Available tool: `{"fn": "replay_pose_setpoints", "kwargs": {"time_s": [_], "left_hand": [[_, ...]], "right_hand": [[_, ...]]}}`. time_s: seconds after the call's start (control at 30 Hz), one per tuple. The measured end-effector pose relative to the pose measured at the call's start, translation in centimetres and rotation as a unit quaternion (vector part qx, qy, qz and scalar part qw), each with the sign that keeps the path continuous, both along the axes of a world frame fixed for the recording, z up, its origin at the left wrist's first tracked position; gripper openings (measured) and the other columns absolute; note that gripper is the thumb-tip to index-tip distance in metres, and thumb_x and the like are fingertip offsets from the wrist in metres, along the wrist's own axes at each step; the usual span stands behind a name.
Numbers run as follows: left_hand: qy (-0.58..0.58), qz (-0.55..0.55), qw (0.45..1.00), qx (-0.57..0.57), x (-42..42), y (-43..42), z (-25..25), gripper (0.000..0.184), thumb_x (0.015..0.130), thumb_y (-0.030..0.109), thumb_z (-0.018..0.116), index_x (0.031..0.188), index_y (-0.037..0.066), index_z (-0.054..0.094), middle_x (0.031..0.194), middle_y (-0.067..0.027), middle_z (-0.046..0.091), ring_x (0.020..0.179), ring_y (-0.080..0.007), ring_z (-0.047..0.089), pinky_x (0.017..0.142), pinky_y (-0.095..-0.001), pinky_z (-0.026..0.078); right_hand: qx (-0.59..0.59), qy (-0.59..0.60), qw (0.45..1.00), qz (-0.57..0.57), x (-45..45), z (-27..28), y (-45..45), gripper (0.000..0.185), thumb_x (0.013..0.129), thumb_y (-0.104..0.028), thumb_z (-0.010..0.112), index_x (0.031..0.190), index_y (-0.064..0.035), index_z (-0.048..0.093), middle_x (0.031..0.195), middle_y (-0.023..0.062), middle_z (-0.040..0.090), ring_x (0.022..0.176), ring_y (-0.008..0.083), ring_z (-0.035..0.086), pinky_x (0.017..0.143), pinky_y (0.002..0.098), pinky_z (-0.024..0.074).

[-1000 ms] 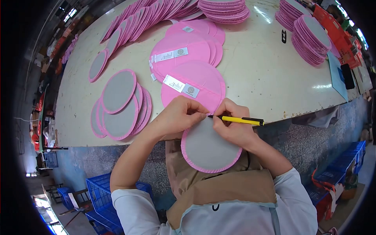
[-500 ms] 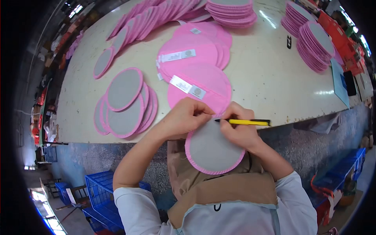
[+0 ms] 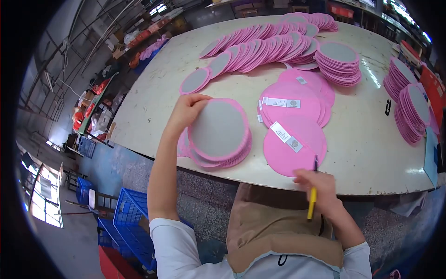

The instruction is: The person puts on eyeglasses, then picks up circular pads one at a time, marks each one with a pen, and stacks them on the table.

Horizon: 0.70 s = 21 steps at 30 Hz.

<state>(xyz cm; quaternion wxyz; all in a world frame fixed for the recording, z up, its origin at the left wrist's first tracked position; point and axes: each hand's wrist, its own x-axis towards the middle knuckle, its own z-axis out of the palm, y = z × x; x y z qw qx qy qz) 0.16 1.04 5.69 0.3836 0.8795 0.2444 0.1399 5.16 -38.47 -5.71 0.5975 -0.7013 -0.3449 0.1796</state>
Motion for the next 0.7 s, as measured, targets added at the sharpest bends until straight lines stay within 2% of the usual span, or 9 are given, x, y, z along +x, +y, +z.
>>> {"fn": "replay_pose_setpoints", "kwargs": {"time_s": [0.07,0.13,0.2,0.23,0.3,0.37,0.5,0.63,0.7], "left_hand": [[0.028,0.037,0.999,0.014,-0.1,1.6,-1.9,0.029,0.089,0.01,0.064,0.115,-0.001,0.069,0.095,-0.0074,0.071,0.078,-0.0133,0.065,0.07,-0.021,0.053],[-0.065,-0.052,0.948,0.306,-0.6,1.8,-5.1,0.056,0.079,0.025,0.074,0.131,0.006,0.061,0.13,-0.0155,0.06,0.109,-0.0261,0.062,0.094,-0.0339,0.051],[-0.021,-0.183,0.955,0.234,-1.7,-3.0,-5.8,0.077,0.069,0.034,0.079,0.14,0.016,0.054,0.152,-0.0167,0.039,0.138,-0.0345,0.04,0.114,-0.0485,0.033],[-0.022,-0.192,0.954,0.228,-2.4,-5.3,-5.8,0.077,0.069,0.034,0.079,0.14,0.016,0.054,0.152,-0.0167,0.039,0.138,-0.0345,0.04,0.114,-0.0485,0.033],[0.057,-0.279,0.885,0.369,-3.6,-8.6,-6.2,0.071,0.068,0.031,0.077,0.136,0.02,0.058,0.153,-0.0168,0.039,0.143,-0.038,0.032,0.116,-0.0596,0.025],[0.072,-0.259,0.884,0.383,-3.6,-7.7,-8.3,0.068,0.069,0.029,0.074,0.134,0.02,0.059,0.154,-0.0157,0.037,0.145,-0.0398,0.028,0.115,-0.0667,0.018],[0.087,-0.262,0.886,0.371,-3.2,-5.7,-7.3,0.059,0.073,0.019,0.069,0.132,0.017,0.06,0.155,-0.0133,0.037,0.145,-0.0397,0.029,0.115,-0.0635,0.022],[0.053,-0.176,0.884,0.429,-2.5,-4.7,-8.6,0.047,0.078,0.016,0.068,0.125,0.014,0.064,0.15,-0.0113,0.045,0.142,-0.0383,0.035,0.115,-0.0566,0.028],[-0.075,-0.243,0.884,0.391,-1.5,-7.4,-7.9,0.037,0.081,0.015,0.07,0.118,0.01,0.067,0.141,-0.0097,0.054,0.133,-0.0336,0.047,0.109,-0.0462,0.039]], "right_hand": [[-0.01,-0.238,0.971,0.012,-0.1,0.3,1.8,0.029,0.085,-0.01,0.067,0.114,-0.0046,0.064,0.1,0.0123,0.068,0.087,0.023,0.064,0.08,0.0326,0.0493],[-0.02,-0.462,0.886,0.018,0.4,0.4,3.6,0.032,0.082,-0.013,0.071,0.112,-0.0066,0.064,0.112,0.0141,0.067,0.102,0.0294,0.065,0.094,0.0381,0.0488],[-0.041,-0.474,0.879,0.005,0.9,-0.2,4.1,0.031,0.082,-0.013,0.071,0.111,-0.0069,0.064,0.116,0.0137,0.066,0.108,0.0301,0.062,0.098,0.0401,0.0453],[-0.06,-0.488,0.871,0.001,1.2,-0.5,4.1,0.03,0.082,-0.014,0.071,0.111,-0.0071,0.063,0.119,0.0134,0.064,0.113,0.0309,0.059,0.102,0.042,0.0419],[-0.105,-0.51,0.854,-0.005,1.5,-1.1,3.6,0.029,0.082,-0.015,0.07,0.109,-0.0076,0.063,0.126,0.0127,0.062,0.125,0.0324,0.054,0.111,0.0459,0.035],[-0.133,-0.509,0.85,-0.001,2.1,-1.0,2.9,0.028,0.082,-0.015,0.069,0.108,-0.0076,0.063,0.126,0.0125,0.062,0.124,0.0316,0.055,0.11,0.0457,0.0358],[-0.17,-0.536,0.826,0.012,4.7,-0.1,2.1,0.025,0.083,-0.014,0.067,0.107,-0.0078,0.063,0.125,0.0116,0.063,0.121,0.0292,0.057,0.11,0.0448,0.0381],[-0.168,-0.538,0.826,-0.01,6.9,-0.3,1.1,0.024,0.084,-0.013,0.065,0.107,-0.0086,0.062,0.125,0.0094,0.064,0.117,0.0288,0.059,0.11,0.0419,0.0384],[-0.167,-0.521,0.837,-0.025,7.3,-0.5,0.8,0.024,0.083,-0.013,0.066,0.107,-0.0085,0.063,0.124,0.0089,0.065,0.115,0.0287,0.06,0.109,0.041,0.0397]]}}
